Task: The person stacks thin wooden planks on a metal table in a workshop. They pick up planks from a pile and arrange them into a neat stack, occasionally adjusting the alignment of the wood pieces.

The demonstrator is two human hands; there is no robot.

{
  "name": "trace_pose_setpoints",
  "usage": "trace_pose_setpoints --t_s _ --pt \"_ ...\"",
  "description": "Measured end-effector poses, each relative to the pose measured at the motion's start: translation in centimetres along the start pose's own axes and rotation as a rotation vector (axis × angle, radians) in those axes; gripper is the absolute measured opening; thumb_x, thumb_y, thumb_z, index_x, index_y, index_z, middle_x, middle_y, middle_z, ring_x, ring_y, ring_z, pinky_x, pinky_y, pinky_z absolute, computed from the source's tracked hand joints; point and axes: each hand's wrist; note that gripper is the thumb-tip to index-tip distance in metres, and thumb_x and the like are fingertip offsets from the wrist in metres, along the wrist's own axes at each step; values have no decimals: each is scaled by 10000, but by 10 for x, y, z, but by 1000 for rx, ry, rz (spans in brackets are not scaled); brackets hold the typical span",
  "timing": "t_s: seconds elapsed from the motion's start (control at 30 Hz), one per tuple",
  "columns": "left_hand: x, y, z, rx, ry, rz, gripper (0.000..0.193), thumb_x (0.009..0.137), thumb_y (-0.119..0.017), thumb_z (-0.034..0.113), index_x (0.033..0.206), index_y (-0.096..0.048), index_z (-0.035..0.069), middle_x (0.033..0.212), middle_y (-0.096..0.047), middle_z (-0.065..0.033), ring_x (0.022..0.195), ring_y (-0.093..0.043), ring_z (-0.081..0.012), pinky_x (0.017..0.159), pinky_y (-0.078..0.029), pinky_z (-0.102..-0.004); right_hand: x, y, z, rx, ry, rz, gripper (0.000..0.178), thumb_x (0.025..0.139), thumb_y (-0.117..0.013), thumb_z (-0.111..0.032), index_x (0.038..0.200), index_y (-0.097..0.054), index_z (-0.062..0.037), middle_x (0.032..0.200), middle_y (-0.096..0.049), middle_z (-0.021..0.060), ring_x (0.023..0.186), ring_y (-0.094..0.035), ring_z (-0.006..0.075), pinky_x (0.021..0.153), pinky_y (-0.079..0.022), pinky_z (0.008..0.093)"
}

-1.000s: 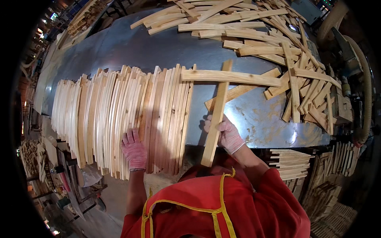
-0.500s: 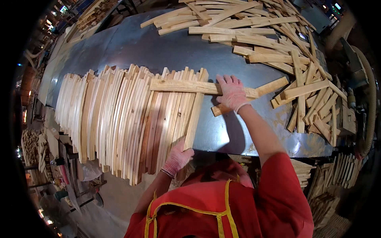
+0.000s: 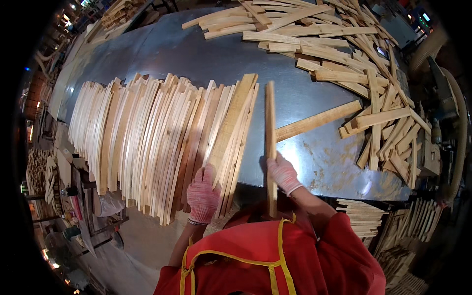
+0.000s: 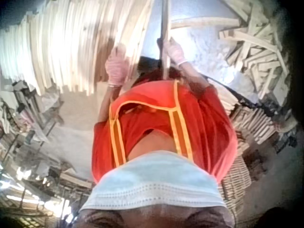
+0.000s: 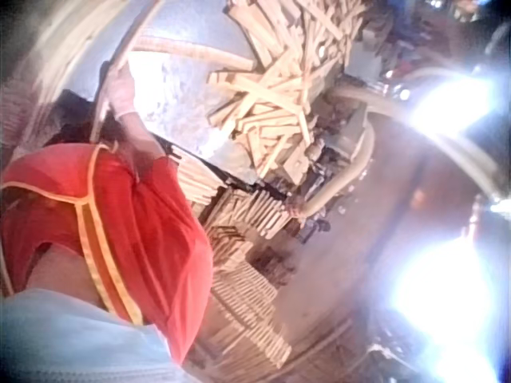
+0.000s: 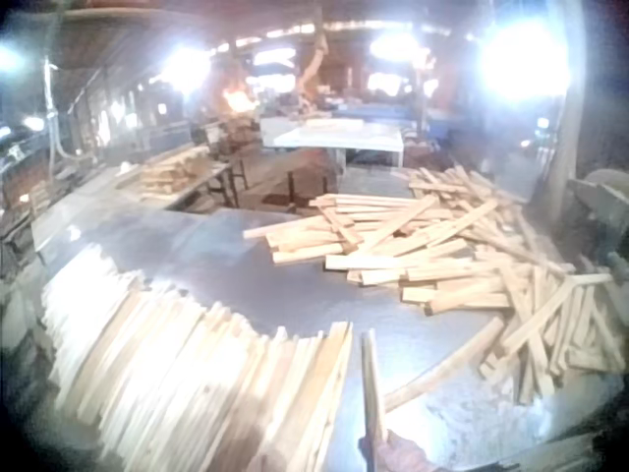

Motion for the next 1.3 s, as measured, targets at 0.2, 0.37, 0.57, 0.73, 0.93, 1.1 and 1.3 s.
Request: trace_pose_setpoints --t_s 0.2,0.37,0.57,0.73,0.93,1.1,1.3 --pt "-12 -3 -15 -39 -11 6 686 882 -774 212 1504 -519 72 1455 -598 -178 1141 -678 -413 952 -557 -502 -11 -47 -53 -129 300 -358 875 1009 -599 -603 1592 -435 28 1317 -705 316 1286 -668 409 1105 -496 444" --pt "-6 10 24 -246 -13 -193 726 900 -788 311 1528 -519 66 1526 -552 -187 1273 -628 -426 1056 -534 -496 17 -59 -14 813 274 -213 839 980 -743 -451 1592 -445 41 1454 -633 297 1296 -666 350 1114 -497 371" --pt "10 20 60 -165 -315 -9 694 918 -755 406 1466 -574 19 1511 -546 -202 1377 -559 -435 1176 -457 -504 -34 21 -76 272 237 -194 655 1000 -692 -250 1595 -456 -116 1280 -711 193 1169 -701 342 993 -567 481" --pt "13 45 62 265 -541 56 464 901 -725 309 1299 -656 80 1316 -648 -160 1172 -670 -374 946 -541 -542 -22 73 -43 -884 1065 -244 481 971 -658 -224 1449 -609 -199 1272 -730 71 1178 -697 301 991 -564 480" --pt "-3 2 54 -85 -51 -378 242 965 -678 284 1073 -648 69 900 -709 -188 814 -703 -409 763 -551 -528 44 162 -49 -689 865 273 746 849 -801 -400 1520 -558 -182 1546 -544 136 1497 -453 384 1275 -323 512" --pt "13 -66 78 -81 -136 28 206 926 -663 248 1046 -636 82 1103 -660 -109 1047 -657 -343 909 -522 -482 128 185 29 -1110 532 44 704 837 -818 -365 1488 -615 -189 1470 -618 122 1443 -511 377 1256 -341 496" --pt "27 -101 62 220 -165 137 603 819 -679 237 1393 -562 99 1402 -523 -92 1331 -492 -330 1153 -383 -532 80 228 -22 -788 515 -163 772 788 -892 -357 1475 -628 -122 1314 -659 162 1250 -624 399 1115 -500 453"
Point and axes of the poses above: each hand's wrist, its own x-axis towards the middle knuckle, its own y-axis out of the back of the hand, z = x × y
